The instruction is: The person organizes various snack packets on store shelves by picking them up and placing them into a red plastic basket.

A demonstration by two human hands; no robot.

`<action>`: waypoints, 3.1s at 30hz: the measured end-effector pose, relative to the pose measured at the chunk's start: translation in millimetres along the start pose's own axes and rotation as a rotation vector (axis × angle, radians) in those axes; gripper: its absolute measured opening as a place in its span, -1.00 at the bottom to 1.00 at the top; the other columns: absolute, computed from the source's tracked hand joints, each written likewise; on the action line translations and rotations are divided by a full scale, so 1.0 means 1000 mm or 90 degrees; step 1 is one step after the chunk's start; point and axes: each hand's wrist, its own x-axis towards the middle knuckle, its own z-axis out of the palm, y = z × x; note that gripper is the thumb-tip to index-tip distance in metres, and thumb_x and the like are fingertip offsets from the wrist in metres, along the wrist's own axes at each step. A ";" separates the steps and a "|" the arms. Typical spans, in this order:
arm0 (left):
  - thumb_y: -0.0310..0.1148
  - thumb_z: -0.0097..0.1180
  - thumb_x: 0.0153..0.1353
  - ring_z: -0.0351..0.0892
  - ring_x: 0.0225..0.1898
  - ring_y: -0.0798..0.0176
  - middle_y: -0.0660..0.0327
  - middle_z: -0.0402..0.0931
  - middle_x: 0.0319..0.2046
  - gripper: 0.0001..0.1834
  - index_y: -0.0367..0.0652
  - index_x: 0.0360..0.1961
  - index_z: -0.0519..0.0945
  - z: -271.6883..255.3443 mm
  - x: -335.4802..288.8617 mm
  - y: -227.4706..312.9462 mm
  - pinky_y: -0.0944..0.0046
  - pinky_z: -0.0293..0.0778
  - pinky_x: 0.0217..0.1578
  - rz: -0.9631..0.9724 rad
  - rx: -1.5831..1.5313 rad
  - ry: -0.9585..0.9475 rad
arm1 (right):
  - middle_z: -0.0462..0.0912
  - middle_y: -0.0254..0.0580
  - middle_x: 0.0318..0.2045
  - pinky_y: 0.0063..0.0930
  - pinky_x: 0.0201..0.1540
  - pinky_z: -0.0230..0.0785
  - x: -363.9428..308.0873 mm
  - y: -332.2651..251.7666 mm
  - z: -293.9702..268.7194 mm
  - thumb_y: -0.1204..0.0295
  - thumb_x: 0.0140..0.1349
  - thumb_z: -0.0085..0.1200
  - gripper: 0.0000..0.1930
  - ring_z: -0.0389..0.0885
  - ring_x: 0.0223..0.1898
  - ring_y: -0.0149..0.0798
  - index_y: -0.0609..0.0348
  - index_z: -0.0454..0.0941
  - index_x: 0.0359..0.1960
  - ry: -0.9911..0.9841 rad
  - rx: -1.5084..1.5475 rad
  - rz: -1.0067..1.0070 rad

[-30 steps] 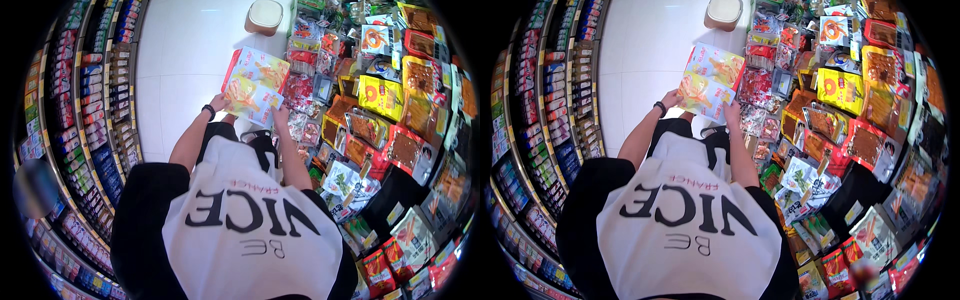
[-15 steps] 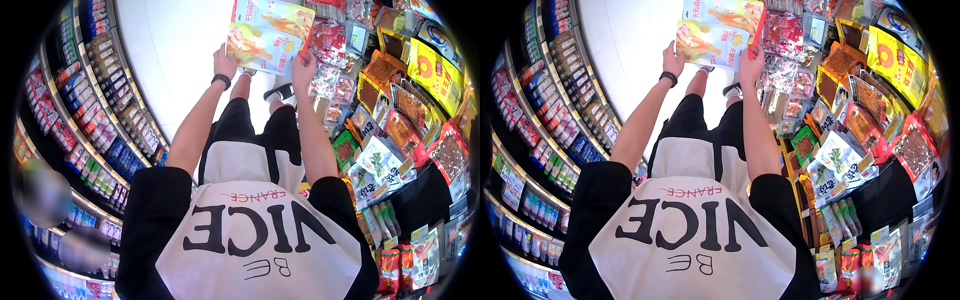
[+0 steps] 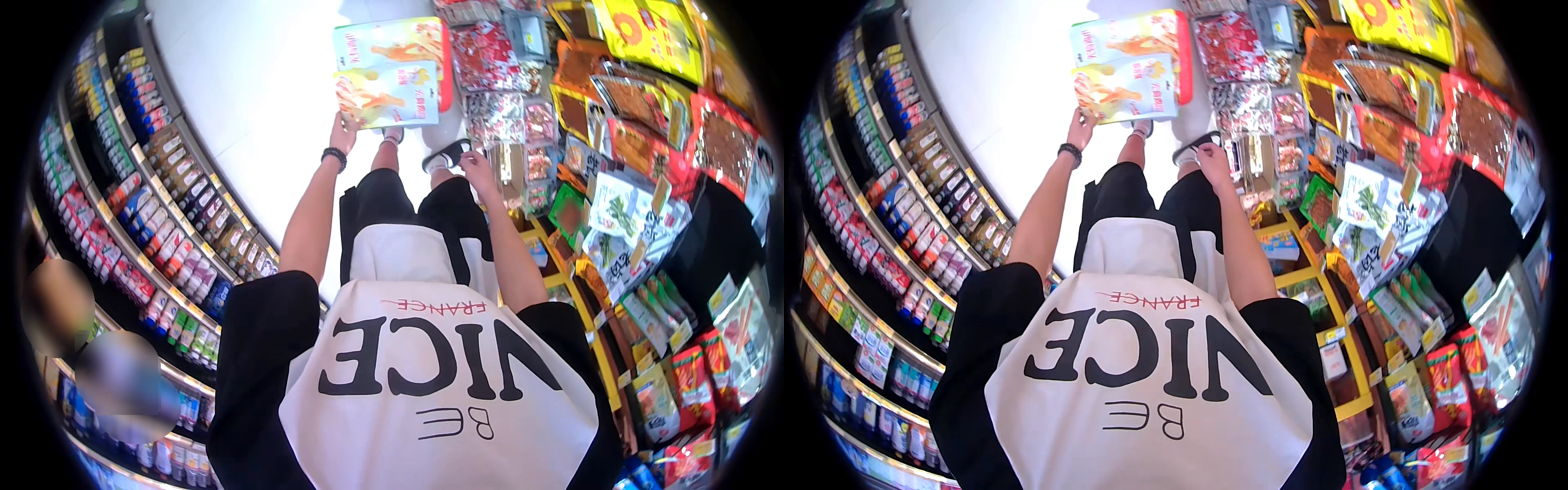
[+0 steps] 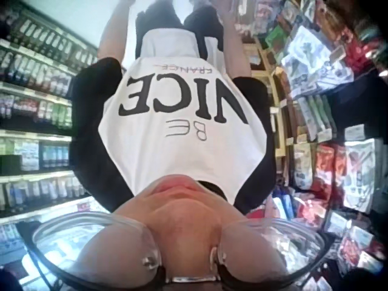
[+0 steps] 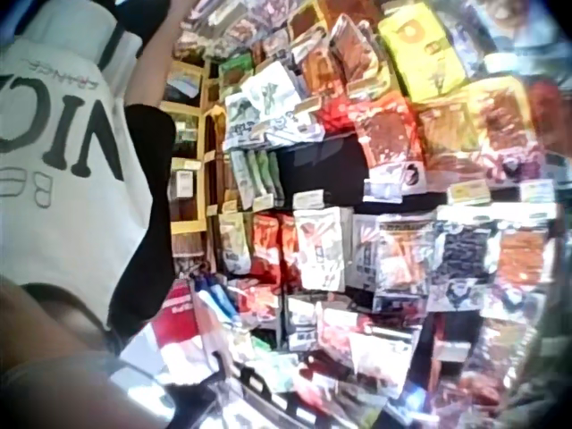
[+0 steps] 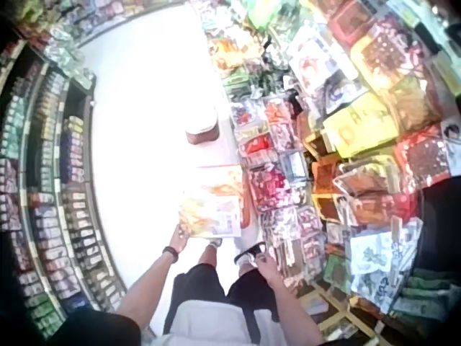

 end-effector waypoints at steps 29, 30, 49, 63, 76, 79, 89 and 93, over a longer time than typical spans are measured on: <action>-0.33 -0.03 0.14 0.53 -0.44 0.17 0.19 0.51 -0.49 -0.77 -0.15 -0.18 0.49 0.084 -0.474 0.456 0.22 0.41 -0.39 0.990 -0.225 -1.084 | 0.58 -0.29 -0.45 -0.59 -0.44 0.38 -0.105 0.064 -0.084 0.31 0.14 -0.04 -0.76 0.55 -0.43 -0.45 0.14 0.46 -0.21 0.128 0.312 0.055; -0.33 -0.03 0.14 0.53 -0.44 0.17 0.19 0.51 -0.49 -0.77 -0.16 -0.19 0.49 0.090 -0.498 0.465 0.22 0.41 -0.39 1.022 -0.221 -1.149 | 0.58 -0.27 -0.44 -0.63 -0.47 0.36 -0.109 0.069 -0.092 0.33 0.15 -0.05 -0.78 0.53 -0.46 -0.45 0.15 0.46 -0.23 0.147 0.333 0.068; -0.38 0.00 0.04 0.52 -0.45 0.15 0.16 0.47 -0.51 -0.80 -0.26 -0.31 0.44 0.217 -0.654 0.457 0.20 0.43 -0.37 1.076 0.039 -1.567 | 0.51 -0.33 -0.40 -0.54 -0.17 0.32 -0.347 0.134 -0.352 0.41 0.19 0.00 -0.87 0.46 -0.31 -0.48 0.18 0.45 -0.27 0.923 0.758 -0.354; -0.43 0.14 -0.05 0.55 -0.42 0.11 0.14 0.53 -0.48 -0.69 -0.25 -0.21 0.48 0.303 -0.639 0.416 0.23 0.47 -0.48 1.229 0.182 -1.245 | 0.44 -0.14 -0.01 -0.55 0.03 0.14 -0.312 0.219 -0.444 0.27 0.28 -0.13 -0.58 0.36 -0.02 -0.35 0.38 0.33 0.02 0.963 0.688 -0.288; -0.18 -0.02 0.16 0.46 -0.20 -0.20 -0.17 0.49 -0.27 -0.61 -0.37 -0.23 0.47 0.507 -0.526 0.326 0.02 0.39 -0.18 1.010 0.434 -0.584 | 0.49 -0.26 -0.17 -0.56 0.00 0.18 -0.310 0.250 -0.468 0.29 0.22 -0.05 -0.66 0.40 -0.12 -0.38 0.22 0.39 -0.05 0.953 0.602 -0.316; -0.23 -0.06 0.19 0.47 -0.36 -0.26 -0.18 0.49 -0.51 -0.63 -0.43 -0.47 0.49 0.506 -0.521 0.316 -0.03 0.40 -0.32 0.977 0.501 -0.487 | 0.51 -0.23 -0.17 -0.56 -0.01 0.19 -0.325 0.237 -0.451 0.29 0.24 -0.08 -0.68 0.40 -0.13 -0.40 0.21 0.40 -0.05 0.943 0.669 -0.308; -0.22 -0.07 0.20 0.48 -0.44 -0.16 -0.14 0.45 -0.57 -0.70 -0.27 -0.40 0.53 0.389 -0.527 0.336 0.01 0.36 -0.41 0.924 0.388 -0.875 | 0.53 -0.22 -0.15 -0.52 -0.09 0.32 -0.392 0.209 -0.336 0.37 0.24 -0.05 -0.70 0.47 -0.15 -0.41 0.27 0.42 -0.05 0.787 0.786 -0.409; -0.21 -0.08 0.18 0.47 -0.45 -0.19 -0.16 0.43 -0.58 -0.64 -0.35 -0.49 0.49 0.361 -0.496 0.306 -0.03 0.35 -0.38 0.892 0.563 -0.905 | 0.43 -0.14 0.00 -0.36 0.06 0.27 -0.392 0.220 -0.267 0.41 0.28 -0.13 -0.65 0.43 -0.01 -0.26 0.26 0.27 0.08 0.646 0.931 -0.529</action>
